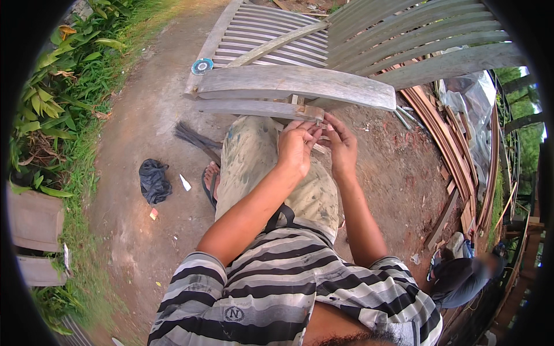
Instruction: The person is repairing a wooden chair by removing a nail with pliers, inserting a wooden dowel, and applying glue to secure the joint.
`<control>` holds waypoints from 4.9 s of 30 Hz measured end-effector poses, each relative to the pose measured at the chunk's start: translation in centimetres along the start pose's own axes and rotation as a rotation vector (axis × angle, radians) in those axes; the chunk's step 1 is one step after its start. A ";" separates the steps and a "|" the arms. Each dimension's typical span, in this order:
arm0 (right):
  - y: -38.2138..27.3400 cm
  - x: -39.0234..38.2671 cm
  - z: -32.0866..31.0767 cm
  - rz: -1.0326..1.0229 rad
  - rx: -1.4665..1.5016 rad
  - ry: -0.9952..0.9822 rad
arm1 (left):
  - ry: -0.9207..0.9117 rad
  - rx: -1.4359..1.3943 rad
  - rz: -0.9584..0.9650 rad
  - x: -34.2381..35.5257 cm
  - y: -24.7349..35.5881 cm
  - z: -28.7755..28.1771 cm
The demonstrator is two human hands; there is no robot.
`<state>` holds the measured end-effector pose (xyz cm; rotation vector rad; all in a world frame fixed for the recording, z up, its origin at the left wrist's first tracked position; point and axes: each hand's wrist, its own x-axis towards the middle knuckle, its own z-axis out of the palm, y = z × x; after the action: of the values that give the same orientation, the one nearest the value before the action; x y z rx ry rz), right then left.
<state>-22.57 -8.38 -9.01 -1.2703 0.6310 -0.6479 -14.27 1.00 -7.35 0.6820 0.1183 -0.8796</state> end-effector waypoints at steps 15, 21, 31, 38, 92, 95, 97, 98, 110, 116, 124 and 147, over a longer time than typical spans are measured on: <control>-3.6 1.8 1.9 -0.314 -0.662 -0.074 | -0.003 -0.032 -0.042 0.7 -0.1 -1.3; -2.9 2.9 1.4 -0.328 -0.741 -0.152 | 0.020 -0.032 -0.055 0.4 0.1 -1.0; -3.1 3.7 1.5 -0.236 -0.743 -0.198 | 0.003 0.023 -0.051 0.1 0.5 -1.5; -2.6 3.5 -0.9 -0.227 -0.722 -0.136 | -0.001 0.208 -0.079 -3.3 7.1 -6.5; -1.9 -10.6 3.6 -0.216 -0.167 -0.231 | -0.076 1.155 0.546 -9.8 8.5 -6.6; -0.9 -10.9 2.9 -0.237 -0.123 -0.290 | -0.249 1.123 0.451 -9.7 6.3 -5.4; -0.7 -11.2 2.3 -0.246 -0.106 -0.286 | -0.301 1.136 0.452 -9.6 5.3 -4.7; -1.3 -11.6 1.8 -0.166 -0.048 -0.289 | -0.311 1.145 0.429 -9.5 5.0 -4.4; -0.7 -12.7 -1.0 -0.026 0.357 -0.481 | -0.717 1.214 0.579 -8.7 5.4 -1.5; -1.1 -12.7 -0.9 -0.020 0.452 -0.619 | -0.903 1.040 0.457 -8.4 5.9 -0.3; -2.0 -11.8 -0.8 -0.007 0.498 -0.816 | -1.085 0.929 0.309 -8.2 6.3 0.3; -2.5 -11.3 -0.6 -0.075 0.466 -0.656 | -0.881 0.867 0.320 -8.4 5.1 0.4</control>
<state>-30.82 -0.80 -5.91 -0.9830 -0.1098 -0.3695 -15.97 8.65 -1.35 1.0043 -1.1891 -0.8321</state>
